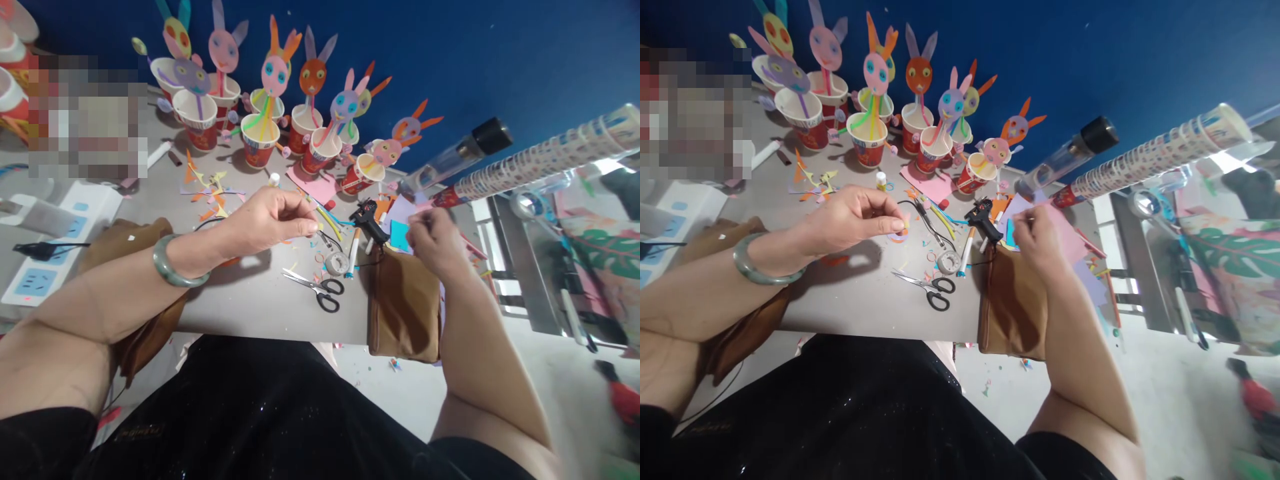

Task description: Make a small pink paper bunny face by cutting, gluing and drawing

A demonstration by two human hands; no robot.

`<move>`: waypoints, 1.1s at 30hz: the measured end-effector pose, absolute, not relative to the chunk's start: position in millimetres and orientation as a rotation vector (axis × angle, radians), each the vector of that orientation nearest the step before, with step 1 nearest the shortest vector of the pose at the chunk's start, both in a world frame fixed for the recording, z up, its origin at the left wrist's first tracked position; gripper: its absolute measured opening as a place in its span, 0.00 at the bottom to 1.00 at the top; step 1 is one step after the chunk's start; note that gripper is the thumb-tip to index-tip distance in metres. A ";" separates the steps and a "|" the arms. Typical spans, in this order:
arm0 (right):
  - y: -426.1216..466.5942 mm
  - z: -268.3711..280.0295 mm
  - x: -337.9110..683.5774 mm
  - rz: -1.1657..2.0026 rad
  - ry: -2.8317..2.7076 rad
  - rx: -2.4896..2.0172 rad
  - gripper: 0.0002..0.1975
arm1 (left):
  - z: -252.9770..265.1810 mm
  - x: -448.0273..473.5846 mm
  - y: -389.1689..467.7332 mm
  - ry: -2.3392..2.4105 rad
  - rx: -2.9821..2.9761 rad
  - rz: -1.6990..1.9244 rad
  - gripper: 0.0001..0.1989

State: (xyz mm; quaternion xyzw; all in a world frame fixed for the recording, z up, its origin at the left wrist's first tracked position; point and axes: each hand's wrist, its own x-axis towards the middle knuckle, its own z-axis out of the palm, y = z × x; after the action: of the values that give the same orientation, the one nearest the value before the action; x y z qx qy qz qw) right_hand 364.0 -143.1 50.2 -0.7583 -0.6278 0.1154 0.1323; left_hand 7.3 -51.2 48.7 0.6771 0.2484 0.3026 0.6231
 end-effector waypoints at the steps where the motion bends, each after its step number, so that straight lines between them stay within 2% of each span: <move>1: -146.0 54.6 347.3 0.429 -1.858 -2.229 0.12 | 48.4 7.4 -51.6 0.569 1.561 0.688 0.05; 3: -151.6 63.2 314.3 0.754 -2.120 -2.111 0.08 | 48.3 7.8 -52.3 0.564 1.572 0.669 0.05; 4: -154.0 67.9 299.3 0.845 -2.252 -2.002 0.05 | 48.4 8.0 -52.6 0.563 1.575 0.656 0.05; 5: -156.1 73.0 285.9 0.878 -2.343 -1.908 0.06 | 48.7 8.1 -52.8 0.564 1.578 0.643 0.04; 9: -158.5 95.8 252.9 0.933 -2.445 -1.633 0.12 | 51.9 7.8 -52.8 0.571 1.589 0.610 0.04; 12: -151.8 105.7 246.6 0.764 -2.365 -1.565 0.12 | 56.4 6.5 -51.1 0.616 1.604 0.585 0.05; 15: -139.7 101.7 248.3 0.635 -2.183 -1.574 0.14 | 59.7 5.1 -48.0 0.660 1.599 0.587 0.06; 20: -126.5 78.2 251.4 0.749 -1.867 -1.567 0.24 | 58.1 4.1 -42.4 0.722 1.594 0.655 0.06; 27: -124.8 69.8 248.4 0.965 -1.945 -1.459 0.20 | 55.8 5.7 -43.7 0.751 1.628 0.556 0.05; 33: -122.3 67.5 250.3 1.002 -1.980 -1.436 0.18 | 56.0 6.7 -43.8 0.787 1.703 0.532 0.05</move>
State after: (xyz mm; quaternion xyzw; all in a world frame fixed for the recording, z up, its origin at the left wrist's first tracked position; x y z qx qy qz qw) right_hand 250.3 -122.3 67.5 -0.5264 -0.7260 0.3675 0.2465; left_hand 6.7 -43.8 56.0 0.7228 0.3339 0.2260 0.5613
